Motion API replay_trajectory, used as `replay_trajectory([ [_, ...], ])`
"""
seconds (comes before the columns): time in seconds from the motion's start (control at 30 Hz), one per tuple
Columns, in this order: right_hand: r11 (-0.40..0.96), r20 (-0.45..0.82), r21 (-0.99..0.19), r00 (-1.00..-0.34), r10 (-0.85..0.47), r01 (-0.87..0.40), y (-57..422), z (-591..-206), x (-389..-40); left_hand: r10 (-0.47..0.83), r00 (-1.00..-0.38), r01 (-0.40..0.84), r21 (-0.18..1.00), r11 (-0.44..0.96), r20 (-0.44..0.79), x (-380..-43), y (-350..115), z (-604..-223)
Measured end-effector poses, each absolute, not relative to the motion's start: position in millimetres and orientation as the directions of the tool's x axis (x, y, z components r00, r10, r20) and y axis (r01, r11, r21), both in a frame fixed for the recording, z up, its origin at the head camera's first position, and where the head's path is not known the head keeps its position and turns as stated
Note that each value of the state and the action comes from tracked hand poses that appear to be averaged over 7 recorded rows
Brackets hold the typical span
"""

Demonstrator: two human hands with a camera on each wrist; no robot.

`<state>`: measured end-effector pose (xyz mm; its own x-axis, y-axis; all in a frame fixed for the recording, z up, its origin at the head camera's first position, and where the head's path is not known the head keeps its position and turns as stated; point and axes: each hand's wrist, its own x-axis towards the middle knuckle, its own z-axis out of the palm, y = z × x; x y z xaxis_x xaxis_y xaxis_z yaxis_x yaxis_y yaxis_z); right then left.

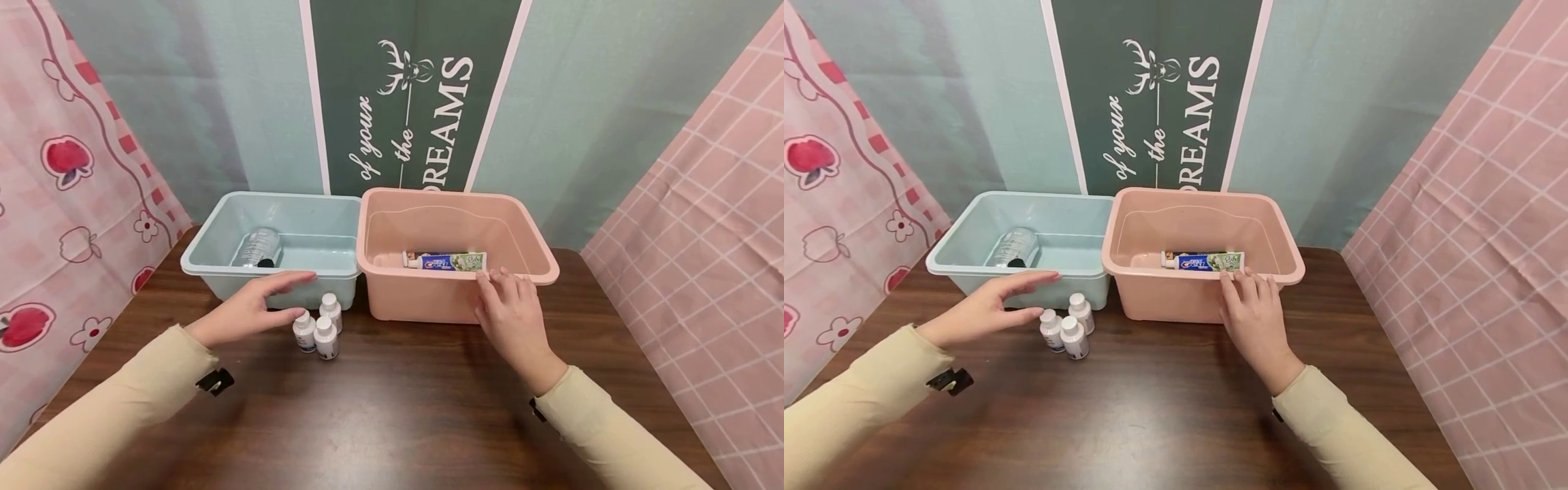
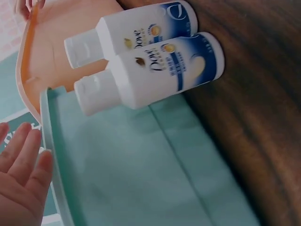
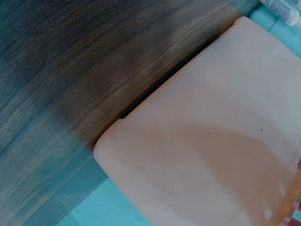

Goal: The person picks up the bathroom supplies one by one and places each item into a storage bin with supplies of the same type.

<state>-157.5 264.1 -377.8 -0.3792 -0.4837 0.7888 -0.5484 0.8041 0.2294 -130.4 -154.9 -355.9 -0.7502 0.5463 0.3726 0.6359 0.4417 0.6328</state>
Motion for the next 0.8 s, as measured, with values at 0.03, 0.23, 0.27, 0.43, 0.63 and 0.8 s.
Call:
replay_trajectory([
  [0.03,0.804,0.791,0.227,-0.377,-0.481,-0.550,263.8,-377.9,-157.5,0.539,-0.759,0.620,0.662,0.422,0.367,-130.2,-156.7,-358.2],
  [0.23,0.804,0.794,0.220,-0.377,-0.477,-0.552,263.0,-378.7,-157.8,0.510,-0.809,0.491,0.815,0.309,0.294,-128.0,-161.7,-378.5],
  [0.27,0.804,0.793,0.220,-0.379,-0.477,-0.552,263.0,-379.0,-157.7,0.509,-0.814,0.473,0.829,0.299,0.280,-127.7,-161.8,-382.4],
  [0.43,0.806,0.790,0.217,-0.386,-0.476,-0.550,263.3,-379.6,-157.2,0.511,-0.823,0.429,0.861,0.275,0.247,-128.9,-162.5,-398.0],
  [0.63,0.806,0.792,0.213,-0.385,-0.474,-0.553,263.9,-380.3,-157.8,0.508,-0.831,0.410,0.866,0.286,0.225,-132.2,-165.3,-405.4],
  [0.8,0.804,0.789,0.216,-0.386,-0.478,-0.554,264.4,-379.7,-158.0,0.507,-0.841,0.379,0.873,0.306,0.188,-133.3,-166.6,-411.0],
])
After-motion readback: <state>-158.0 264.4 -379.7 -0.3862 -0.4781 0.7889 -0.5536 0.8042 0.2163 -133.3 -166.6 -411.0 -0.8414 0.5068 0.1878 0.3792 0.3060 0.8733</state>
